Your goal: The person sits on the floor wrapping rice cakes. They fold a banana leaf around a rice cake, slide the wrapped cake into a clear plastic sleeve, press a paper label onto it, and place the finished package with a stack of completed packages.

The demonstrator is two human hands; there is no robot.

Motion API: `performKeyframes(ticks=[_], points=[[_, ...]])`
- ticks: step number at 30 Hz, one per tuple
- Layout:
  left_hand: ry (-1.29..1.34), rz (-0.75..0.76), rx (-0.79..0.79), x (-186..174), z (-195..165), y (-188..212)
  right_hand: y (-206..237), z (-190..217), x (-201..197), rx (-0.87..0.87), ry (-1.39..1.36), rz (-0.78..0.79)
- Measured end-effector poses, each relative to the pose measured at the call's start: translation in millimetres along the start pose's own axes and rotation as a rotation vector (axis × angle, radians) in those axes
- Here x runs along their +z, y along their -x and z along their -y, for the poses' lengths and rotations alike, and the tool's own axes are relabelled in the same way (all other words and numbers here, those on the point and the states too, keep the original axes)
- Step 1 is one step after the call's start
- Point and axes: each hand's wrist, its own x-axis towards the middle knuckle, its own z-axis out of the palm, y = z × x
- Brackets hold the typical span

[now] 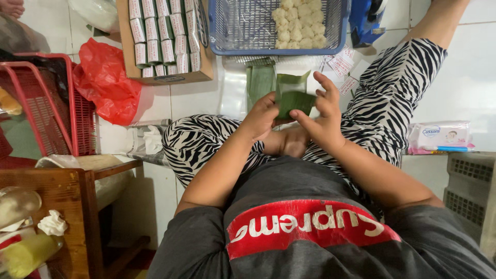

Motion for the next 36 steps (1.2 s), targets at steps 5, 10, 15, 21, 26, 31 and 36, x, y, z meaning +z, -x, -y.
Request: performKeyframes(ticks=[5, 10, 15, 21, 26, 31, 36], points=[[-0.072, 0.085, 0.037, 0, -1, 8, -6, 7, 5, 0.371, -0.633, -0.043], [-0.415, 0.058, 0.135, 3, 3, 11, -1, 3, -1, 0.654, -1.086, -0.009], [-0.575, -0.029, 0.263, 20, 0, 21, 6, -2, -6, 0.443, -0.590, -0.015], [-0.683, -0.083, 0.283, 34, -7, 26, -16, 20, -23, 0.253, -0.450, 0.129], [-0.743, -0.104, 0.196, 26, 0, 22, -52, 34, -47, 0.244, -0.205, 0.363], [-0.660, -0.141, 0.307, 13, 7, 6, -60, 33, -43, -0.217, 0.224, 0.413], [-0.343, -0.136, 0.233, 1, 0, 5, -35, 45, -31, -0.568, 0.570, 0.243]])
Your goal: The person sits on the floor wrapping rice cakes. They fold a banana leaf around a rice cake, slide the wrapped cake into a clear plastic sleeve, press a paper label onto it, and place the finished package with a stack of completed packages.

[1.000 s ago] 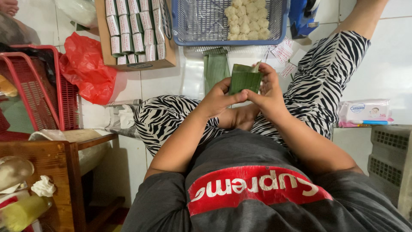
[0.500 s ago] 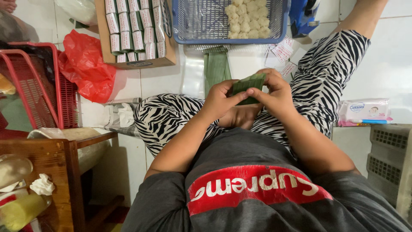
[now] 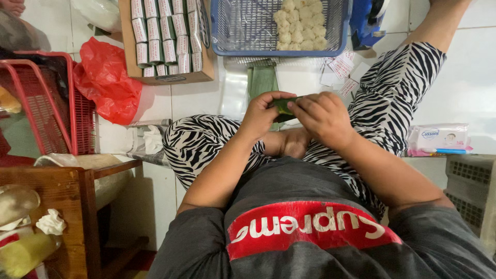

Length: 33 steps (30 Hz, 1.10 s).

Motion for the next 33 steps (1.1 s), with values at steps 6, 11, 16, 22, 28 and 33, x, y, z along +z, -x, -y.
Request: performKeyframes(ticks=[6, 11, 16, 22, 28, 33], points=[[0.127, 0.079, -0.037, -10, -4, 9, 1, 10, -2, -0.030, 0.052, 0.027], [0.168, 0.012, -0.131, -13, -7, 11, 3, 8, -3, 0.023, -0.018, 0.110], [0.054, 0.055, -0.243, -16, -13, 12, 11, 0, 14, 0.395, -0.426, 0.111], [0.016, 0.033, -0.059, -10, 11, 3, 30, -9, 52, 1.022, -1.100, 0.164], [0.143, 0.023, -0.120, -26, 39, -7, 52, -15, 88, 1.059, -1.361, 0.047], [-0.807, -0.045, -0.548, -100, 16, -63, 74, -36, 122, 1.334, -1.375, 0.070]])
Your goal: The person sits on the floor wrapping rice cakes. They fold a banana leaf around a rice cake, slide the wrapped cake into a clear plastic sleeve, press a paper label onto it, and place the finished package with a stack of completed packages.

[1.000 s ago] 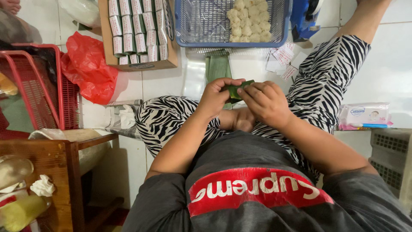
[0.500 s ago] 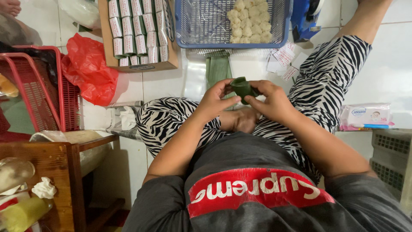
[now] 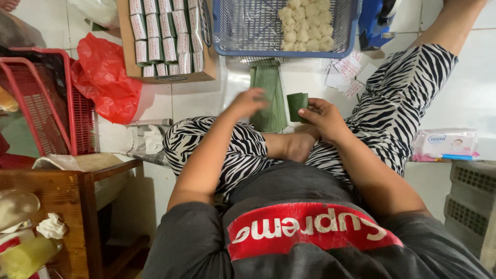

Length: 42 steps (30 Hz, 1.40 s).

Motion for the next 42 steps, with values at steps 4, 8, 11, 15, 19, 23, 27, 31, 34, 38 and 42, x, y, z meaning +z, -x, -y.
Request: performKeyframes(ticks=[4, 8, 11, 15, 19, 23, 27, 31, 34, 38, 42], points=[[-0.344, -0.696, -0.171, -38, 11, -17, -16, -22, -5, 0.068, -0.122, -0.077], [-0.196, -0.769, -0.271, -44, 13, -21, -21, -30, -6, 0.032, -0.111, -0.050], [0.045, -0.672, -0.241, -50, 21, -28, -23, -31, -8, 0.022, -0.075, -0.028], [-0.111, -0.806, -0.061, -54, 38, -35, -30, -34, -8, 0.052, -0.069, -0.038], [-0.258, -0.895, 0.245, -44, 37, -29, -36, -37, -9, 0.094, -0.245, 0.027], [-0.121, -0.743, 0.475, -1, 6, 4, -34, -37, -7, 0.159, -0.391, 0.000], [-0.268, -0.541, 0.713, 64, -27, 55, -28, -36, 4, 0.076, -0.472, 0.027], [-0.100, -0.448, 0.905, 87, -35, 79, -18, -32, 16, -0.106, -0.438, -0.015], [0.254, -0.320, 0.562, 96, -29, 74, -8, -29, 20, -0.198, -0.375, 0.030], [0.210, -0.518, 0.636, 109, -15, 56, -2, -24, 26, -0.247, -0.331, 0.015], [0.631, -0.447, 0.592, 116, -8, 42, 4, -20, 27, -0.207, -0.354, 0.047]])
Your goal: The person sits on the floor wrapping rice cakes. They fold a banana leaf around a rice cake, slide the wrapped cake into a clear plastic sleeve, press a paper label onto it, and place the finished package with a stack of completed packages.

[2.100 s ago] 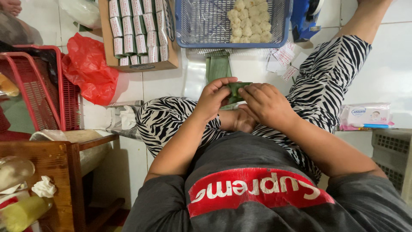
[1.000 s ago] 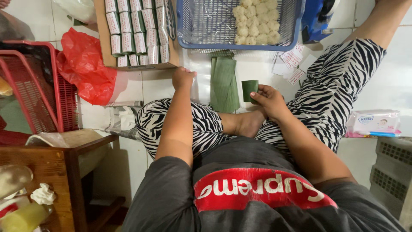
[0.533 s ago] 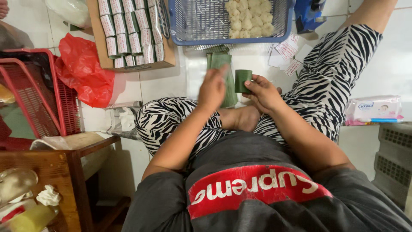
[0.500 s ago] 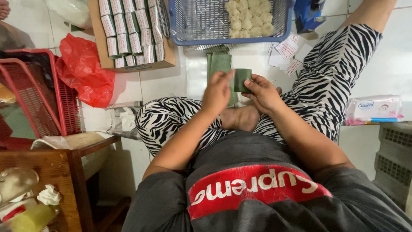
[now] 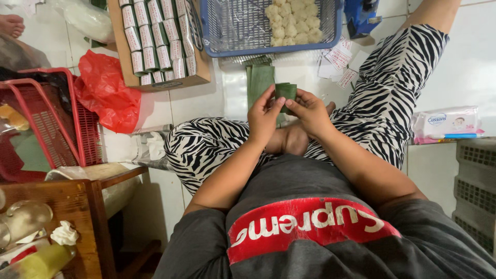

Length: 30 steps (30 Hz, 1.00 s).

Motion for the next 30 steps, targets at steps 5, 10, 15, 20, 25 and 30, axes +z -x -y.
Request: performKeyframes(ticks=[5, 10, 15, 20, 25, 30], points=[[0.216, -0.062, -0.156, -1, 1, -8, 6, 2, 2, 0.039, 0.062, 0.051], [0.094, -0.089, -0.131, 2, -5, -6, 10, 4, 6, 0.080, -0.105, 0.029], [0.200, 0.001, -0.247, -3, -19, -4, 11, 12, 7, 0.023, 0.035, 0.051], [0.266, 0.088, -0.383, -12, -34, -1, 12, 12, 5, 0.005, 0.052, 0.079], [0.328, 0.192, -0.349, -18, -37, -2, 11, 4, 2, 0.051, 0.029, 0.008], [0.293, 0.298, -0.334, -29, -24, -5, 5, 3, 0, 0.183, 0.016, 0.003]])
